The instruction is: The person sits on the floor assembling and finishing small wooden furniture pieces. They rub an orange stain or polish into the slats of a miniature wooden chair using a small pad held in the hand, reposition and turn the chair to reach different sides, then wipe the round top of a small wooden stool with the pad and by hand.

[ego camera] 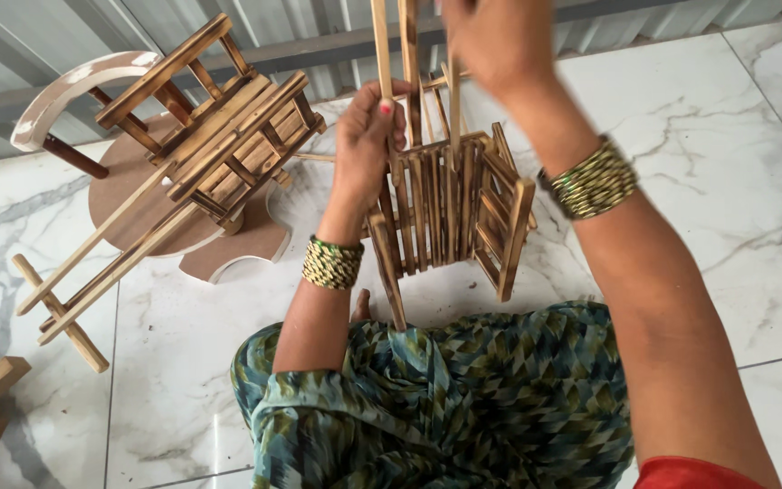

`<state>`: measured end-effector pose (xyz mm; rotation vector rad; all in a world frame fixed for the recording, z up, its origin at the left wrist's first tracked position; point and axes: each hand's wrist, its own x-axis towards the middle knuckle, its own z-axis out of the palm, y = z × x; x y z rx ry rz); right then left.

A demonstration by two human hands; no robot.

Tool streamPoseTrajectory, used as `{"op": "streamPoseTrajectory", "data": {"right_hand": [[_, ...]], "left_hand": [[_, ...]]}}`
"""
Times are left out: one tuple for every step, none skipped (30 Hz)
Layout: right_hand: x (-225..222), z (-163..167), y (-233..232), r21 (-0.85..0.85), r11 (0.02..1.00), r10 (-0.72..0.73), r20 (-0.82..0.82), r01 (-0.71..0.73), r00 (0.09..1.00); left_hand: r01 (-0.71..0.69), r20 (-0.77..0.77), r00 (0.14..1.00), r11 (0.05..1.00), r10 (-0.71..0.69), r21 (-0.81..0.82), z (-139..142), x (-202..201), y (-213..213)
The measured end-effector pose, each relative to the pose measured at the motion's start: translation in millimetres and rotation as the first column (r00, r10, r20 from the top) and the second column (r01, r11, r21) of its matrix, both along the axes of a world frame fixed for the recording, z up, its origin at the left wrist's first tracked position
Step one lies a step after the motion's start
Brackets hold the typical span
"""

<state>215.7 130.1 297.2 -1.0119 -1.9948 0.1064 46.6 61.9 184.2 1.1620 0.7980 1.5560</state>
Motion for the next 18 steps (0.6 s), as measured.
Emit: {"op": "streamPoseTrajectory", "data": {"right_hand": [[-1.0, -14.8, -3.7, 0.116, 0.990, 0.075, 0.039, -0.079, 0.996], [-1.9, -34.5, -12.0, 0.226, 0.960, 0.148, 0.088, -0.165, 0.985], [-0.9, -55.2, -20.1, 0.148, 0.974, 0.142, 0.207, -0.174, 0.968], [0.3, -76.4, -27.4, 0.069, 0.982, 0.143, 0.324, -0.174, 0.935], [0.3, -98.5, -34.4, 0.092, 0.968, 0.191, 0.337, -0.234, 0.922], [2.3, -118.1, -38.9, 0.113, 0.949, 0.238, 0.351, -0.293, 0.906], [4.3, -135.8, -41.0, 0.000, 0.971, 0.227, 0.299, -0.238, 0.927], [2.9, -153.4, -44.7, -0.118, 0.976, 0.209, 0.247, -0.184, 0.946], [2.6, -169.4, -49.5, -0.238, 0.962, 0.183, 0.201, -0.133, 0.962], [1.0, -184.9, -56.8, -0.181, 0.972, 0.169, 0.104, -0.148, 0.980], [-0.2, -199.8, -66.8, -0.121, 0.980, 0.162, 0.004, -0.160, 0.987], [-1.4, -214.7, -79.6, -0.058, 0.983, 0.165, -0.101, -0.172, 0.981], [-1.4, -229.3, -94.6, -0.278, 0.956, 0.093, -0.021, -0.095, 0.995], [-0.2, -243.9, -112.1, -0.481, 0.877, 0.043, 0.078, 0.000, 0.996], [4.2, -257.4, -130.9, -0.501, 0.864, 0.123, 0.096, -0.059, 0.988], [5.7, -268.1, -143.6, -0.516, 0.848, 0.200, 0.110, -0.116, 0.974], [6.0, -276.0, -151.4, -0.422, 0.893, 0.220, 0.115, -0.153, 0.969], [6.0, -280.2, -153.7, -0.322, 0.928, 0.237, 0.122, -0.188, 0.964]], "left_hand": [[0.016, 0.040, 0.999, 1.000, -0.016, -0.003, -2.5, -4.1, 7.9], [0.030, 0.080, 0.996, 1.000, -0.030, -0.004, -6.0, -8.1, 15.1], [0.037, 0.117, 0.993, 0.999, -0.034, -0.022, -10.5, -11.4, 20.9], [0.045, 0.156, 0.987, 0.998, -0.038, -0.040, -15.6, -13.8, 26.3], [0.055, 0.195, 0.980, 0.997, -0.043, -0.055, -20.8, -14.5, 31.8], [0.039, 0.181, 0.983, 0.997, -0.027, -0.062, -26.7, -13.8, 36.6], [0.024, 0.167, 0.986, 0.997, -0.012, -0.069, -32.6, -11.4, 41.6], [0.011, 0.153, 0.988, 0.997, 0.001, -0.078, -38.6, -9.4, 46.0], [0.022, 0.169, 0.986, 0.996, -0.007, -0.086, -44.7, -7.2, 50.4], [0.031, 0.185, 0.983, 0.995, -0.014, -0.091, -50.5, -5.9, 55.1], [0.038, 0.200, 0.980, 0.995, -0.018, -0.095, -55.9, -4.6, 60.2], [0.039, 0.208, 0.978, 0.994, -0.017, -0.104, -60.7, -5.8, 65.6], [0.039, 0.217, 0.976, 0.993, -0.013, -0.113, -64.8, -7.5, 71.3], [0.039, 0.229, 0.973, 0.991, -0.010, -0.125, -71.0, -8.6, 73.2], [0.032, 0.220, 0.976, 0.987, 0.004, -0.157, -77.9, -10.9, 72.5], [0.024, 0.207, 0.978, 0.983, 0.014, -0.182, -82.1, -15.6, 73.8], [0.018, 0.196, 0.980, 0.979, 0.022, -0.201, -84.7, -18.2, 76.6], [0.017, 0.185, 0.983, 0.978, 0.023, -0.210, -88.1, -18.0, 77.5]]}}
